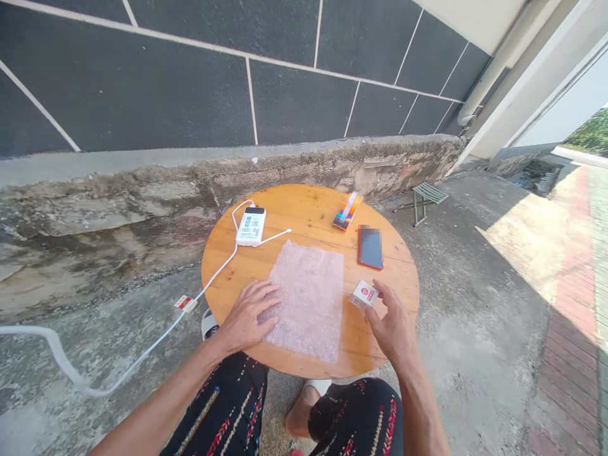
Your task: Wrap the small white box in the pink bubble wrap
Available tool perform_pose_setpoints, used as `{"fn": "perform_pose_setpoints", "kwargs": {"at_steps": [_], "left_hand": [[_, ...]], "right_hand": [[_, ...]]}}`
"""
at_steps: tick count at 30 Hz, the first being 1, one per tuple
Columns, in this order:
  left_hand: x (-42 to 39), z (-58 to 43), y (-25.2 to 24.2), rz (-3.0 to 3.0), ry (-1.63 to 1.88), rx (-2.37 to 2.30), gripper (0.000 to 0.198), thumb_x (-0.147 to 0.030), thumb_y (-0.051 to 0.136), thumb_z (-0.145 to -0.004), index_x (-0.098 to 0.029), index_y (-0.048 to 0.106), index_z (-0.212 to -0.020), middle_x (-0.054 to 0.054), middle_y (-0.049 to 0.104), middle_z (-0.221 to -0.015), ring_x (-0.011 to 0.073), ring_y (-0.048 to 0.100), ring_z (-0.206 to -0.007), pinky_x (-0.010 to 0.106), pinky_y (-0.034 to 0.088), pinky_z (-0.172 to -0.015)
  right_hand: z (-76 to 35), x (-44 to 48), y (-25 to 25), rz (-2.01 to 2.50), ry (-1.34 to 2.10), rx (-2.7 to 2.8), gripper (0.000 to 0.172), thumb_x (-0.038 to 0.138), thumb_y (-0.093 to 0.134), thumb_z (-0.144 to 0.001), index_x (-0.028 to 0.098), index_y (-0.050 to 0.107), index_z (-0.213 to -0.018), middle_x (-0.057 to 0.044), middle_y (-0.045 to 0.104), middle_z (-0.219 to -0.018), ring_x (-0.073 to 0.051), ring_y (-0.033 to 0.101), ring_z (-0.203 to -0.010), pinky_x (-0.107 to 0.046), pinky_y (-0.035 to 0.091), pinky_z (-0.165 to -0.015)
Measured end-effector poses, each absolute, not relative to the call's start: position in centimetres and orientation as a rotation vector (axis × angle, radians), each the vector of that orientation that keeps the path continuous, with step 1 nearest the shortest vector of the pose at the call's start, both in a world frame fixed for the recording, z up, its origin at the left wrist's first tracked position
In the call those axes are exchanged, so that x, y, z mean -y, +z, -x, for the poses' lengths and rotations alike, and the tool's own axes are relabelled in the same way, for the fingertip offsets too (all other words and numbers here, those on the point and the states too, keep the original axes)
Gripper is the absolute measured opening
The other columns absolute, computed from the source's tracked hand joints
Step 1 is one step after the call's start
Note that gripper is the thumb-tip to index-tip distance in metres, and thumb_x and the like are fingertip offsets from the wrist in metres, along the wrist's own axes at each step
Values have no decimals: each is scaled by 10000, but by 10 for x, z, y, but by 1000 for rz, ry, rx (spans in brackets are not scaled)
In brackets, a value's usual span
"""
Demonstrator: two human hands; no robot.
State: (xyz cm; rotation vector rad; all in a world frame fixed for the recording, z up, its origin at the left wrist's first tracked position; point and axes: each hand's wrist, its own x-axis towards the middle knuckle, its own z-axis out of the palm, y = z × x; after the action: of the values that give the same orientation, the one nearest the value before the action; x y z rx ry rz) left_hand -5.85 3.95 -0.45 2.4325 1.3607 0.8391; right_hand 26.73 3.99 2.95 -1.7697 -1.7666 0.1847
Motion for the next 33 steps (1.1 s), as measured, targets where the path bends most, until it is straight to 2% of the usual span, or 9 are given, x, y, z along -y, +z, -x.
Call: {"fn": "perform_pose_setpoints", "kwargs": {"at_steps": [4,9,26,30,33], "left_hand": [[-39,59,-3,-2413,828,-1378,321,-243,602,-762,-238,637,-1081,46,547,-1274,264,397,-1257,506,257,-1102],[-38,60,-2,-2419,839,-1361,348,-214,619,-723,-235,637,-1071,41,538,-1286,264,377,-1271,481,255,-1106],[-37,62,-5,-2418,870,-1347,351,-221,622,-712,-236,642,-1062,40,540,-1268,257,380,-1260,469,254,-1107],[-38,61,-5,-2418,871,-1340,372,-218,626,-700,-232,636,-1071,48,544,-1265,263,386,-1258,483,257,-1101],[-38,63,-4,-2393,944,-1322,354,-215,611,-710,-226,637,-1063,55,556,-1251,266,406,-1246,485,297,-1078]], "right_hand": [[-208,-44,40,1476,315,1922,483,295,531,-803,205,468,-1273,-108,565,-1245,-239,555,-1087,-411,457,-916],[-162,-57,27,1356,409,2070,490,193,495,-788,187,467,-1277,-103,565,-1250,-226,521,-1155,-431,414,-993],[-162,-56,14,1362,350,2148,514,160,477,-775,194,461,-1287,-98,559,-1237,-221,517,-1152,-413,434,-972],[-165,-49,19,1390,289,2156,515,175,488,-797,165,436,-1310,-121,499,-1310,-228,468,-1212,-416,403,-1003],[-172,-25,29,1448,199,2144,401,236,499,-845,191,506,-1243,-108,511,-1300,-241,487,-1188,-418,409,-973]]}}
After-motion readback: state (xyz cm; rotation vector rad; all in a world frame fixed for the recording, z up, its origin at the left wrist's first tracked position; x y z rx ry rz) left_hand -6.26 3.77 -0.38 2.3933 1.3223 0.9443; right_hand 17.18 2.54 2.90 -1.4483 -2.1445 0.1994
